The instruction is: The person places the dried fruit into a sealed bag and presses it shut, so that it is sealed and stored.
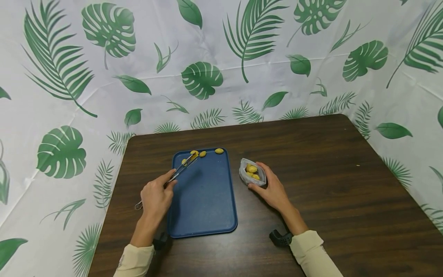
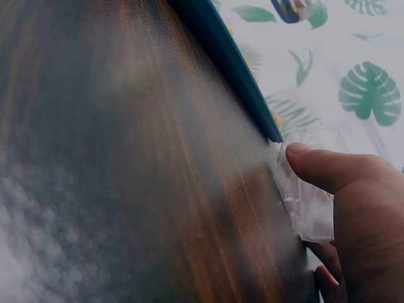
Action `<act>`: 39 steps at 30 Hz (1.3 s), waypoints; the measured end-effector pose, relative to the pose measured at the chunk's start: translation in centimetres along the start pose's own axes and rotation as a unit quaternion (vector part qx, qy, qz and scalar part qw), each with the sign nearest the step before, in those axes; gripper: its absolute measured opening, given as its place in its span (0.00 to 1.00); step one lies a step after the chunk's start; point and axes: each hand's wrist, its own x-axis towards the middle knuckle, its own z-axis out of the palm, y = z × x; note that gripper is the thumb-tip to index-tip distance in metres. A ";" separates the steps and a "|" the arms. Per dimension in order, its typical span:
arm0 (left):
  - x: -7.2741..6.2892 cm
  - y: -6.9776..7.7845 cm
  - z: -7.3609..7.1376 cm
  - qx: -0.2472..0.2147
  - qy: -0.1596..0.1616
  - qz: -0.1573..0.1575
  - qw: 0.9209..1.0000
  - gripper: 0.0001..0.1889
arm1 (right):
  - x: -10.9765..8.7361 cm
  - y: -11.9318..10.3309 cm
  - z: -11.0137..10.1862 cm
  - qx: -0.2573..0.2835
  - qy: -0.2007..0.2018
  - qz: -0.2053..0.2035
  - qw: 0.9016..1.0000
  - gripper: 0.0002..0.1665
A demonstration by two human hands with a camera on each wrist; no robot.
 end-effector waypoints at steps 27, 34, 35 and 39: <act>0.5 2.3 1.4 -0.019 -0.015 0.040 0.999 0.18 | 0.0 -0.1 0.0 -0.004 0.000 0.003 1.000 0.51; 0.6 2.7 1.7 -0.022 -0.017 0.051 0.998 0.18 | 0.0 0.0 0.0 -0.003 0.000 0.002 1.000 0.51; 0.6 2.7 1.7 -0.022 -0.018 0.052 0.998 0.18 | -0.1 0.0 0.0 -0.003 0.000 0.002 1.000 0.51; 0.6 2.9 1.8 -0.021 -0.024 0.053 0.998 0.18 | -0.1 0.0 0.1 -0.005 -0.001 0.005 1.000 0.51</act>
